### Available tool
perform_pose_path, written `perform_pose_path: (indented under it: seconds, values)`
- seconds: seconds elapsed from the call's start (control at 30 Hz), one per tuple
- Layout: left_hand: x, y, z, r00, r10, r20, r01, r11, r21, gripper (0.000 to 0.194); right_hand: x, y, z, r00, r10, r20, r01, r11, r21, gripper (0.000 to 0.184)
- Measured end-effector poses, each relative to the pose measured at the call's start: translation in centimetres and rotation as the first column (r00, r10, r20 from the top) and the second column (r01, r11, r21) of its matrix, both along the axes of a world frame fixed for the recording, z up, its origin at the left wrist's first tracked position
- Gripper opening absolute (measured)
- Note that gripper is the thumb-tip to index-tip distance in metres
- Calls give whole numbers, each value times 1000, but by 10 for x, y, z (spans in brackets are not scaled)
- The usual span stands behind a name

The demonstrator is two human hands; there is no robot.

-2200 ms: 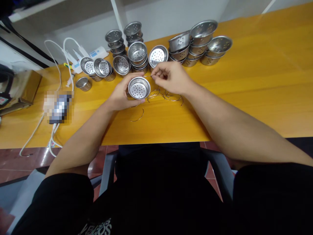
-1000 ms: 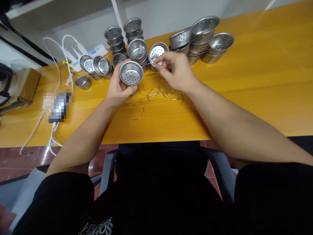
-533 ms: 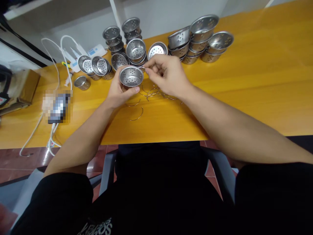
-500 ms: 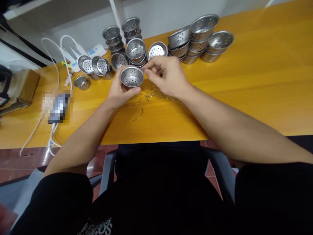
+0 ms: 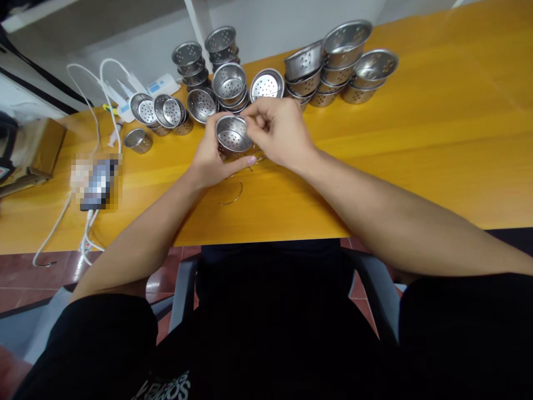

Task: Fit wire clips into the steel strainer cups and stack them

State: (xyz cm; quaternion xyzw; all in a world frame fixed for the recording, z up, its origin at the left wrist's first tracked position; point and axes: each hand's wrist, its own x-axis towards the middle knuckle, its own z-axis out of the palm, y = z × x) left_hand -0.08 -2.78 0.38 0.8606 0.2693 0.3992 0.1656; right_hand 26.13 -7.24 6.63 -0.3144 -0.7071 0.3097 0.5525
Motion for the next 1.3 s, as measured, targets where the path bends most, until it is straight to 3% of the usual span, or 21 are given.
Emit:
perform_pose_path:
  seconds: [0.13, 0.3, 0.43, 0.53, 0.7, 0.8, 0.93, 1.13, 1.3]
  values:
    - [5, -7, 9, 997, 81, 1, -81, 997, -16, 115, -6, -2, -2, 999, -45, -5, 45, 999, 14, 39]
    - [5, -14, 14, 996, 85, -13, -85, 996, -17, 113, -12, -7, 5, 998, -63, 20, 63, 998, 8, 37]
    - [2, -11, 13, 999, 47, 21, -47, 999, -24, 104, -6, -13, 19, 997, 76, 7, -75, 996, -48, 54]
    - [1, -7, 10, 991, -40, 126, 46, 998, -44, 93, 3, -17, 30, 971, 237, 13, -233, 962, -142, 66]
    - [0, -6, 7, 985, -109, 137, 122, 989, -88, 88, 6, -19, 41, 935, 355, -21, -353, 918, -183, 67]
    - [0, -3, 3, 992, -89, 87, 93, 995, -47, 98, 3, -19, 39, 941, 334, -50, -337, 922, -188, 70]
    - [1, -1, 1, 999, -30, 23, 31, 999, -42, 91, 0, -17, 32, 961, 272, -48, -276, 940, -203, 73]
    - [1, -4, 7, 999, -20, 35, 23, 996, -81, 84, -3, -18, 31, 960, 275, -49, -279, 937, -209, 71]
    - [0, -2, 9, 1000, -6, 22, 7, 998, -58, 92, -1, -14, 23, 973, 231, -11, -230, 957, -176, 68]
